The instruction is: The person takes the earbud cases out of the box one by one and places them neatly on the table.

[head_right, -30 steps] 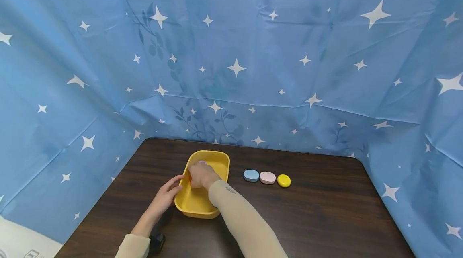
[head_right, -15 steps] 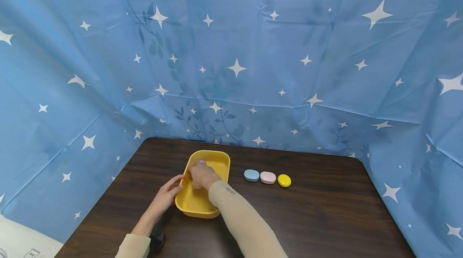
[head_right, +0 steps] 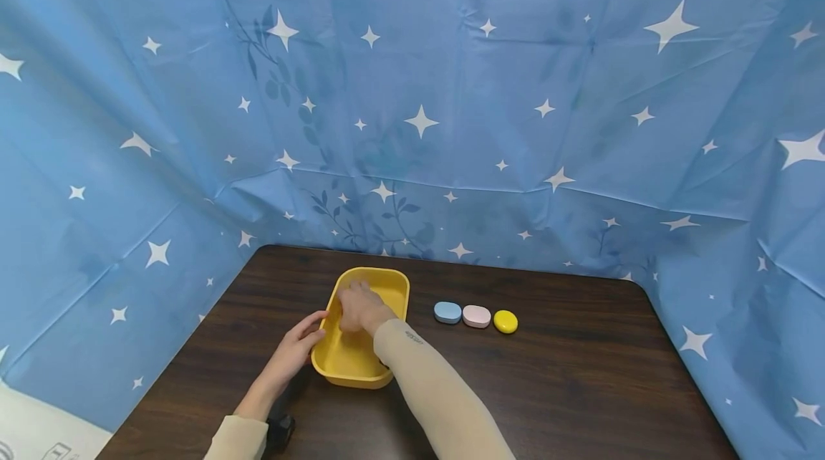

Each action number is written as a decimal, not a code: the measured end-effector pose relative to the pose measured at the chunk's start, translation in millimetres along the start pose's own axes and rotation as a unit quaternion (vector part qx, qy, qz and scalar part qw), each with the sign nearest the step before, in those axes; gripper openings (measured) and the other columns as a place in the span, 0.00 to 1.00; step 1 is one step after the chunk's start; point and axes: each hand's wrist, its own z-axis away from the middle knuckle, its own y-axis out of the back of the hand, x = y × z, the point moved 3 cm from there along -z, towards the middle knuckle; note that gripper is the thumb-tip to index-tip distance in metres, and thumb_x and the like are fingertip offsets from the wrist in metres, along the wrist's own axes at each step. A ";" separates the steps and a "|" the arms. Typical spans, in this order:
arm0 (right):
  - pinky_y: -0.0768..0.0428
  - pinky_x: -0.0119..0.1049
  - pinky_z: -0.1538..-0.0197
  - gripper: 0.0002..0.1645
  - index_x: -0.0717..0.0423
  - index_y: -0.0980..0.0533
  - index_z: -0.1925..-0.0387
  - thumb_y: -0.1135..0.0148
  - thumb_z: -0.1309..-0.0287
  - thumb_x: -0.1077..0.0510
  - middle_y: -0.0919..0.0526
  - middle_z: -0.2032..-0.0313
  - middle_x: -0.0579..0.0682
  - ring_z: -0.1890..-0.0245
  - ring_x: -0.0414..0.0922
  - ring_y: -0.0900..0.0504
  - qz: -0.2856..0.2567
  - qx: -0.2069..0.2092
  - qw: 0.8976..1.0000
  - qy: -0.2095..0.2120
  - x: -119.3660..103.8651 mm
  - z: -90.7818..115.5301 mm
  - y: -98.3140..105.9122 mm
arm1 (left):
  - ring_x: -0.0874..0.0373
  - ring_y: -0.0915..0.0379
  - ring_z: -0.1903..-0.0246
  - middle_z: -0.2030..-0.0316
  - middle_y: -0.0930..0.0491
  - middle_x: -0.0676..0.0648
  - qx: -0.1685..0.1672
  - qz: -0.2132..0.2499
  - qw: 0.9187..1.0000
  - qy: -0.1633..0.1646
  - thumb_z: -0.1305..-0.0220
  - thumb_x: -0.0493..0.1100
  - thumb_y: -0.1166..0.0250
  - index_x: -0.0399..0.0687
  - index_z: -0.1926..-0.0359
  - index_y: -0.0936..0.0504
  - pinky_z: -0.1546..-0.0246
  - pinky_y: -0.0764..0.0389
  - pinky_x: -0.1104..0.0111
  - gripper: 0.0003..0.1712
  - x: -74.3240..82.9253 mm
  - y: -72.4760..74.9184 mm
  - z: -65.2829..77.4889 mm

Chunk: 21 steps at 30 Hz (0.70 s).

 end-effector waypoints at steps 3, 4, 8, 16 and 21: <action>0.24 0.36 0.51 0.23 0.44 0.21 0.52 0.23 0.49 0.50 0.28 0.55 0.46 0.53 0.46 0.34 -0.012 0.009 1.000 0.000 0.8 0.9 3.3 | 0.44 0.22 0.50 0.41 0.24 0.35 0.001 -0.002 1.000 0.000 0.22 0.42 0.45 0.47 0.28 0.31 0.54 0.17 0.54 0.25 0.0 0.4 -0.1; 0.24 0.36 0.52 0.22 0.44 0.21 0.53 0.23 0.49 0.50 0.28 0.55 0.46 0.53 0.46 0.34 -0.013 0.010 1.000 0.002 1.0 0.9 4.4 | 0.44 0.22 0.50 0.40 0.24 0.35 0.002 -0.003 1.000 0.000 0.22 0.42 0.45 0.46 0.28 0.31 0.54 0.17 0.55 0.25 0.3 0.4 0.2; 0.27 0.37 0.54 0.18 0.44 0.24 0.59 0.23 0.49 0.51 0.29 0.58 0.46 0.54 0.47 0.34 -0.031 0.013 0.999 0.006 1.8 1.9 8.9 | 0.44 0.22 0.51 0.40 0.24 0.34 0.001 -0.004 1.000 -0.002 0.22 0.42 0.45 0.46 0.28 0.31 0.55 0.17 0.55 0.25 1.1 0.7 1.0; 0.28 0.35 0.54 0.19 0.46 0.26 0.60 0.24 0.50 0.52 0.30 0.55 0.47 0.52 0.47 0.34 -0.069 0.031 0.997 0.011 3.6 2.6 15.6 | 0.45 0.23 0.49 0.40 0.25 0.35 0.004 -0.010 1.000 0.004 0.22 0.43 0.45 0.47 0.28 0.31 0.54 0.17 0.55 0.25 1.4 1.7 1.0; 0.27 0.35 0.52 0.21 0.48 0.23 0.56 0.23 0.50 0.51 0.28 0.54 0.46 0.50 0.47 0.32 -0.076 0.045 0.996 0.011 5.5 4.2 17.9 | 0.44 0.23 0.48 0.39 0.25 0.34 0.005 -0.012 1.000 0.005 0.22 0.43 0.45 0.47 0.28 0.31 0.54 0.17 0.56 0.25 -1.2 1.2 -1.4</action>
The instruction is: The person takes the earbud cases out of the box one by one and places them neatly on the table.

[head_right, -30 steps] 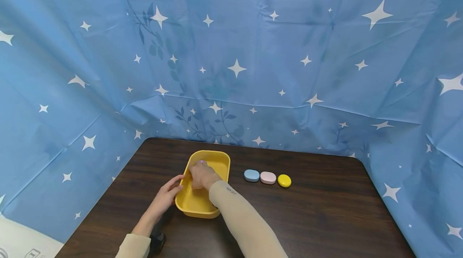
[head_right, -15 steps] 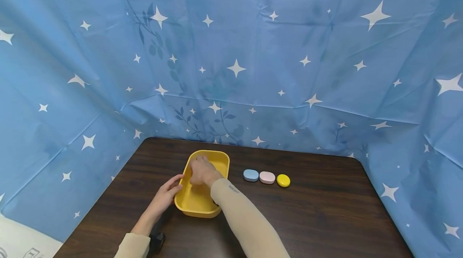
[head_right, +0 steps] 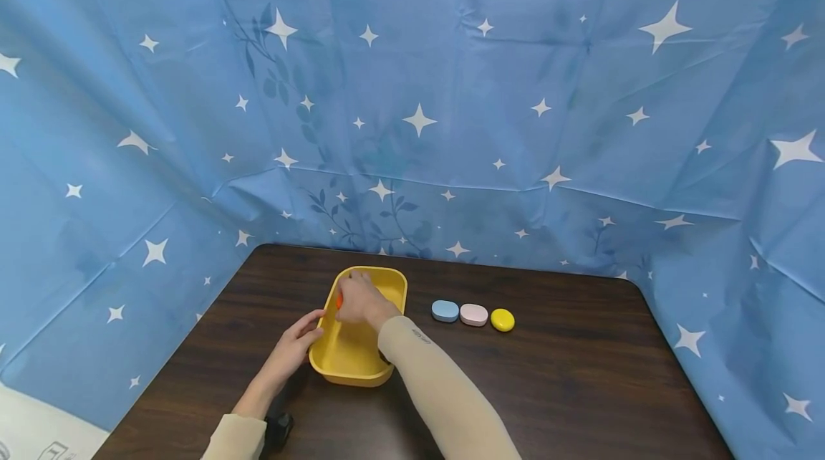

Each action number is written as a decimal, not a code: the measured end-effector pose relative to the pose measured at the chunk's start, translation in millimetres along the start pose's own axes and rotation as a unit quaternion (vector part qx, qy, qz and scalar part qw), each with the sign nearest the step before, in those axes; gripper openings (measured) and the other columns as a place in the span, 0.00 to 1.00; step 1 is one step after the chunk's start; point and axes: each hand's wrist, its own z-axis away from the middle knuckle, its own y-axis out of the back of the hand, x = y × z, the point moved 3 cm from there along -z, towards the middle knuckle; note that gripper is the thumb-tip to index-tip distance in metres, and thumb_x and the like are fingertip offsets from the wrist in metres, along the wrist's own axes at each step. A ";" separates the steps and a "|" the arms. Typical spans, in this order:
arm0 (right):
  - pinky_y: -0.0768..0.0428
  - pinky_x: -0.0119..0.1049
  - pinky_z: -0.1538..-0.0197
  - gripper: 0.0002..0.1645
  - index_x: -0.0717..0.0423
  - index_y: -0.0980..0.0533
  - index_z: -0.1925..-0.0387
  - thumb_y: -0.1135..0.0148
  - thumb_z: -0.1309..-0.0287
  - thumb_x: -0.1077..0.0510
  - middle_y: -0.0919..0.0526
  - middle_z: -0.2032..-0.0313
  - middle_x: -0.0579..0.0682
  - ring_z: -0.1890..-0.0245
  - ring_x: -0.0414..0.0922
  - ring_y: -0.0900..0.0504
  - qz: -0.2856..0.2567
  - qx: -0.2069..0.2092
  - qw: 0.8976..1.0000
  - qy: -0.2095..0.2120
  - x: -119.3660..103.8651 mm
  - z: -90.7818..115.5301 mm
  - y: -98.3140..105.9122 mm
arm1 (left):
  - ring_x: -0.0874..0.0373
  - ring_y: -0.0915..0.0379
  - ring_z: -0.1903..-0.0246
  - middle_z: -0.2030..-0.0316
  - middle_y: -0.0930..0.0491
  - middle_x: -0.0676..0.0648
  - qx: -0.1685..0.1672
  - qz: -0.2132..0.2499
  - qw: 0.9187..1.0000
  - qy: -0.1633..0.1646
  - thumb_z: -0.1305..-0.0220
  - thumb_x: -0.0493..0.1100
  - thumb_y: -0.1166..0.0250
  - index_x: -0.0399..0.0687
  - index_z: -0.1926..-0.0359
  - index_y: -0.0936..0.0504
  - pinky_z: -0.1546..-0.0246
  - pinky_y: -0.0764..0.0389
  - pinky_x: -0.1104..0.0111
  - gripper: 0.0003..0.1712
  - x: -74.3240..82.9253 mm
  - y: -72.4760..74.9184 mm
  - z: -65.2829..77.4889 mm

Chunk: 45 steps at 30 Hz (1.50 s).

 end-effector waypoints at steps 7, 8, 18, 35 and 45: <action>0.24 0.33 0.54 0.21 0.47 0.21 0.54 0.24 0.49 0.54 0.29 0.54 0.46 0.52 0.46 0.31 -0.033 0.006 0.999 -0.008 1.7 4.7 7.2 | 0.44 0.23 0.51 0.41 0.24 0.35 0.006 0.002 1.000 -0.005 0.22 0.42 0.46 0.46 0.29 0.31 0.57 0.18 0.57 0.24 -1.0 -0.1 -1.1; 0.24 0.32 0.55 0.20 0.47 0.21 0.54 0.24 0.49 0.55 0.29 0.54 0.46 0.52 0.46 0.31 -0.038 0.007 0.999 -0.009 1.4 5.7 8.7 | 0.45 0.23 0.51 0.41 0.24 0.35 0.005 0.001 1.000 -0.006 0.22 0.42 0.46 0.46 0.29 0.30 0.57 0.18 0.58 0.24 -0.1 0.1 -0.4; 0.24 0.31 0.57 0.23 0.51 0.20 0.51 0.25 0.51 0.55 0.30 0.56 0.47 0.57 0.44 0.31 -0.058 0.024 0.998 0.006 0.2 13.3 23.1 | 0.48 0.22 0.52 0.41 0.24 0.37 0.004 0.005 1.000 -0.003 0.22 0.44 0.44 0.49 0.28 0.30 0.57 0.18 0.58 0.25 1.9 0.2 0.8; 0.22 0.34 0.54 0.23 0.54 0.19 0.50 0.29 0.49 0.57 0.27 0.52 0.49 0.55 0.45 0.28 -0.150 0.065 0.986 0.027 8.1 30.5 38.0 | 0.47 0.23 0.50 0.39 0.25 0.35 0.007 -0.010 1.000 -0.001 0.22 0.44 0.45 0.48 0.28 0.30 0.55 0.17 0.56 0.25 2.0 0.5 1.2; 0.20 0.34 0.53 0.26 0.56 0.19 0.49 0.24 0.48 0.51 0.26 0.52 0.48 0.57 0.44 0.24 -0.190 0.085 0.978 0.015 16.6 41.0 45.7 | 0.49 0.23 0.52 0.41 0.24 0.36 0.009 -0.004 1.000 0.002 0.23 0.43 0.43 0.49 0.29 0.29 0.56 0.17 0.58 0.25 3.1 0.6 1.3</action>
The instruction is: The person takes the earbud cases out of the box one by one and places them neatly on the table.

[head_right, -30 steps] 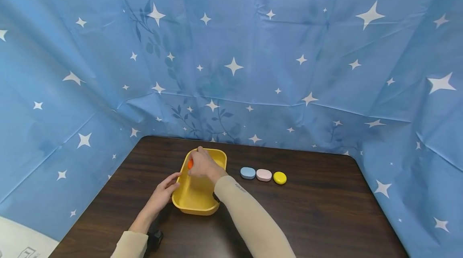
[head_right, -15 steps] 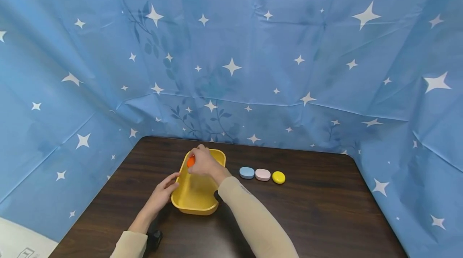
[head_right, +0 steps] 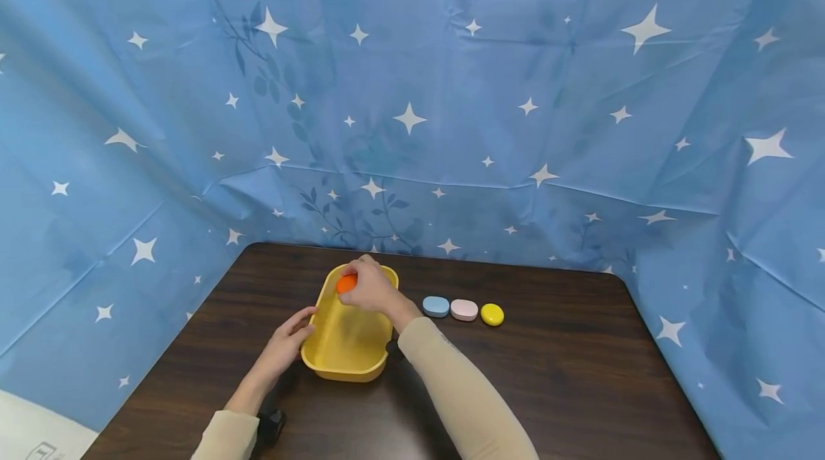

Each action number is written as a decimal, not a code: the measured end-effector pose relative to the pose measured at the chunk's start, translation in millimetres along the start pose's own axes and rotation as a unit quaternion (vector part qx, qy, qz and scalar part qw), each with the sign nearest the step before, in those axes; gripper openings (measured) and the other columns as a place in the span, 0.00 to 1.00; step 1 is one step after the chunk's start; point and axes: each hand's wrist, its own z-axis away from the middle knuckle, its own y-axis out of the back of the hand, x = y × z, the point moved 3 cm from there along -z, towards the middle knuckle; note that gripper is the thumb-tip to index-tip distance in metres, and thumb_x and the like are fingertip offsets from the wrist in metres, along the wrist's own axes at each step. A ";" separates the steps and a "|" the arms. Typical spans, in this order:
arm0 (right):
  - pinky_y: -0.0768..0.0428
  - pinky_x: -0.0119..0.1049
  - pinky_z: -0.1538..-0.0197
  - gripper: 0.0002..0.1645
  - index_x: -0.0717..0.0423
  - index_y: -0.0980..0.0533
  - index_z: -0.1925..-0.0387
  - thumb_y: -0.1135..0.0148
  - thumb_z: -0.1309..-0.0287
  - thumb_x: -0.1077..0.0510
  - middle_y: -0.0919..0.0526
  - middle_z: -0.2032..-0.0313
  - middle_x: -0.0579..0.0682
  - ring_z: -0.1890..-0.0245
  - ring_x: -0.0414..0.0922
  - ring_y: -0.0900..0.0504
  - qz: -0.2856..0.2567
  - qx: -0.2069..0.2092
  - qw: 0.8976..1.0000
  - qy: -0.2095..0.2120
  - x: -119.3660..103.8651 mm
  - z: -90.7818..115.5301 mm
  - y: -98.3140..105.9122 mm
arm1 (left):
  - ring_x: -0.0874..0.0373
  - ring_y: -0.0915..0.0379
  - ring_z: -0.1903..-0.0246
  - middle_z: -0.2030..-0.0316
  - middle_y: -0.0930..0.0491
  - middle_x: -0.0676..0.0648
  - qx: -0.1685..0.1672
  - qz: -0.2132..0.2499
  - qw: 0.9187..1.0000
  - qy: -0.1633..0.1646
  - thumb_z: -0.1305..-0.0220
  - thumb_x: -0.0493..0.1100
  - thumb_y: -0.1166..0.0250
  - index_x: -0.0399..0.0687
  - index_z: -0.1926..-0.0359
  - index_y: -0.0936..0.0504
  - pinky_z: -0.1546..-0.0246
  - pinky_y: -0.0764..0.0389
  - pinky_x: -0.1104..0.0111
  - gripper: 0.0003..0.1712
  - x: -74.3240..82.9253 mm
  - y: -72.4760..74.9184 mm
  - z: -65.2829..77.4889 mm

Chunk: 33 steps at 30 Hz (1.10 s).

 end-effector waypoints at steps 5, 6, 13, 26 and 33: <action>0.19 0.33 0.54 0.25 0.56 0.18 0.48 0.25 0.49 0.55 0.25 0.52 0.48 0.56 0.45 0.24 -0.010 0.010 1.000 0.001 0.9 4.6 5.5 | 0.48 0.22 0.52 0.41 0.24 0.36 0.000 0.003 1.000 0.002 0.23 0.44 0.43 0.48 0.29 0.30 0.57 0.17 0.58 0.25 0.1 0.1 0.2; 0.19 0.33 0.53 0.25 0.57 0.18 0.48 0.25 0.49 0.56 0.24 0.52 0.48 0.56 0.45 0.24 -0.015 0.012 1.000 0.001 0.9 5.4 6.3 | 0.48 0.22 0.52 0.41 0.24 0.36 -0.001 0.003 1.000 0.003 0.23 0.44 0.43 0.48 0.29 0.30 0.57 0.17 0.58 0.25 0.2 0.0 0.5; 0.19 0.33 0.53 0.24 0.56 0.18 0.47 0.25 0.48 0.58 0.24 0.52 0.47 0.54 0.46 0.25 -0.026 0.019 0.999 -0.007 4.1 11.2 10.3 | 0.46 0.22 0.51 0.41 0.24 0.35 -0.003 0.003 1.000 0.004 0.23 0.43 0.43 0.47 0.28 0.30 0.55 0.17 0.56 0.26 -0.8 -0.5 0.1; 0.19 0.36 0.53 0.25 0.58 0.19 0.47 0.24 0.48 0.57 0.24 0.52 0.49 0.53 0.47 0.25 -0.037 0.033 0.999 -0.007 9.6 23.3 22.0 | 0.45 0.23 0.48 0.38 0.26 0.33 -0.005 0.001 1.000 0.000 0.23 0.43 0.44 0.47 0.28 0.31 0.53 0.17 0.56 0.26 -1.4 -0.2 -1.6; 0.19 0.35 0.55 0.24 0.58 0.19 0.49 0.24 0.49 0.57 0.25 0.54 0.49 0.55 0.47 0.25 -0.047 0.044 0.998 -0.002 15.1 33.2 25.8 | 0.44 0.23 0.48 0.37 0.27 0.33 -0.007 0.000 1.000 -0.003 0.23 0.42 0.45 0.46 0.27 0.31 0.55 0.17 0.57 0.26 -1.6 -0.2 -1.0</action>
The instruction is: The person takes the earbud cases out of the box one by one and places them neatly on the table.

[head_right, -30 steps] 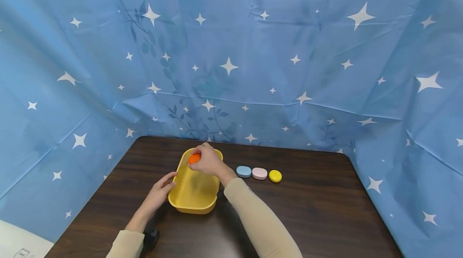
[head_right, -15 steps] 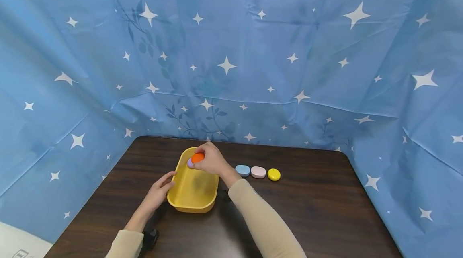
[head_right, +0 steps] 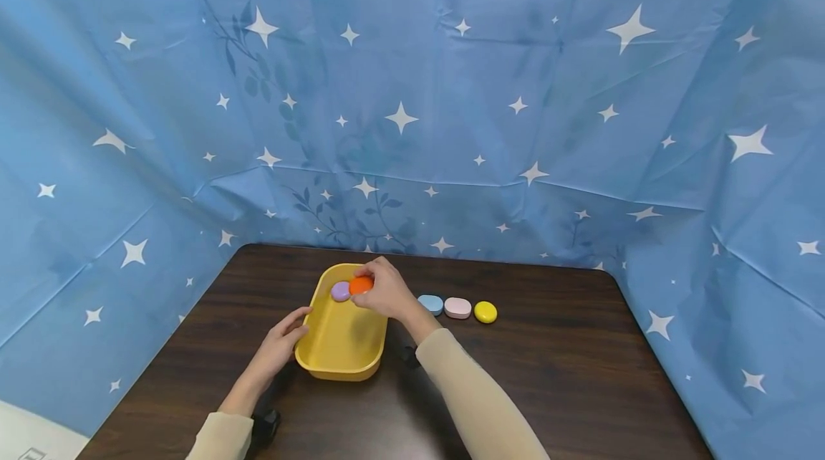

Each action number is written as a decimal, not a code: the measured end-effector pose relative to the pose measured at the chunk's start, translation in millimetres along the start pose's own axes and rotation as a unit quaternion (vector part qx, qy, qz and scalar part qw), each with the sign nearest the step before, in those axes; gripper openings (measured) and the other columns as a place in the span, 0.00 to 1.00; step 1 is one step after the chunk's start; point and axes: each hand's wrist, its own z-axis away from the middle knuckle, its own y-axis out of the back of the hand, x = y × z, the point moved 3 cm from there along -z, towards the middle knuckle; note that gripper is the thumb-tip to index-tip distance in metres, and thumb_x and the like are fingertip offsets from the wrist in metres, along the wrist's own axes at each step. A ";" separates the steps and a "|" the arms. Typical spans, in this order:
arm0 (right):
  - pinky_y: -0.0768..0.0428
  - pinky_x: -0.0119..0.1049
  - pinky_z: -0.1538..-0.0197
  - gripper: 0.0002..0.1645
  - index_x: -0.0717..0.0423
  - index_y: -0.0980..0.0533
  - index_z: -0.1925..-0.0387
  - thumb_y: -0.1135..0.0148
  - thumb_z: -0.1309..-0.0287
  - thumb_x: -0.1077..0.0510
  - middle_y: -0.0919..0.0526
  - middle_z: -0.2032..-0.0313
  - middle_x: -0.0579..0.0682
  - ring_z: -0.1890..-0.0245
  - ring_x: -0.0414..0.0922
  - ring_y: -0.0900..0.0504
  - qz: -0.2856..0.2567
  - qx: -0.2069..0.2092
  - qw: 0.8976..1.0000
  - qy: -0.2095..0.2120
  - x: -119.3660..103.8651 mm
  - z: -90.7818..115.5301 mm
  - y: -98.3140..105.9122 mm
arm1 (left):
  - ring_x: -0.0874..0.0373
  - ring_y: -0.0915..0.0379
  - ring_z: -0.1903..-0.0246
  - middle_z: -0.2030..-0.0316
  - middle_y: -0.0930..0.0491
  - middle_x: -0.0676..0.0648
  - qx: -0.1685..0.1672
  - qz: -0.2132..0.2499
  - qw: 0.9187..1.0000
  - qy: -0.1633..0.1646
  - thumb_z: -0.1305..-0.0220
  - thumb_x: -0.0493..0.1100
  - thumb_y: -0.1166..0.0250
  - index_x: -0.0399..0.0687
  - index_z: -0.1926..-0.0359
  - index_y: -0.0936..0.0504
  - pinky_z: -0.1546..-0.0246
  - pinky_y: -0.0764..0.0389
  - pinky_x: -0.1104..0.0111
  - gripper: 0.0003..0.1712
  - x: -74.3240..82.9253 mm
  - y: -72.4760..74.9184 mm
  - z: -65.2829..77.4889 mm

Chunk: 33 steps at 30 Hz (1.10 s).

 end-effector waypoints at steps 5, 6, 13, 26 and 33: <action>0.19 0.35 0.55 0.24 0.58 0.19 0.49 0.24 0.49 0.57 0.25 0.54 0.49 0.55 0.47 0.25 0.000 0.005 1.000 -0.006 3.4 6.8 2.2 | 0.44 0.23 0.49 0.38 0.27 0.31 -0.003 -0.002 1.000 -0.006 0.22 0.41 0.46 0.44 0.27 0.32 0.56 0.17 0.57 0.26 -0.3 0.1 -0.1; 0.19 0.36 0.55 0.25 0.58 0.19 0.49 0.24 0.49 0.58 0.25 0.54 0.49 0.55 0.47 0.25 0.000 0.006 1.000 -0.008 3.7 8.4 2.9 | 0.44 0.23 0.49 0.38 0.27 0.31 -0.003 -0.004 1.000 -0.006 0.22 0.41 0.46 0.44 0.27 0.32 0.56 0.17 0.56 0.26 -0.4 0.1 -0.2; 0.19 0.36 0.55 0.24 0.58 0.19 0.49 0.24 0.49 0.58 0.26 0.54 0.48 0.55 0.47 0.25 0.003 0.012 1.000 -0.014 5.1 17.6 7.2 | 0.45 0.23 0.49 0.38 0.26 0.33 -0.002 -0.008 1.000 0.000 0.22 0.41 0.46 0.48 0.28 0.31 0.54 0.17 0.57 0.25 -0.5 0.4 0.2; 0.19 0.40 0.49 0.24 0.59 0.19 0.50 0.23 0.50 0.59 0.26 0.54 0.48 0.56 0.47 0.25 0.000 0.019 0.999 -0.025 12.3 29.7 13.4 | 0.45 0.23 0.48 0.38 0.26 0.34 0.000 -0.007 1.000 -0.003 0.22 0.42 0.46 0.51 0.28 0.30 0.55 0.18 0.58 0.25 -2.0 0.2 -1.0; 0.19 0.40 0.49 0.24 0.56 0.19 0.50 0.22 0.49 0.57 0.26 0.53 0.48 0.56 0.46 0.24 0.003 0.025 0.999 -0.029 16.0 36.1 17.6 | 0.47 0.22 0.49 0.39 0.25 0.35 0.001 -0.005 1.000 -0.002 0.22 0.42 0.46 0.50 0.28 0.31 0.54 0.17 0.57 0.25 -2.9 -0.8 -1.4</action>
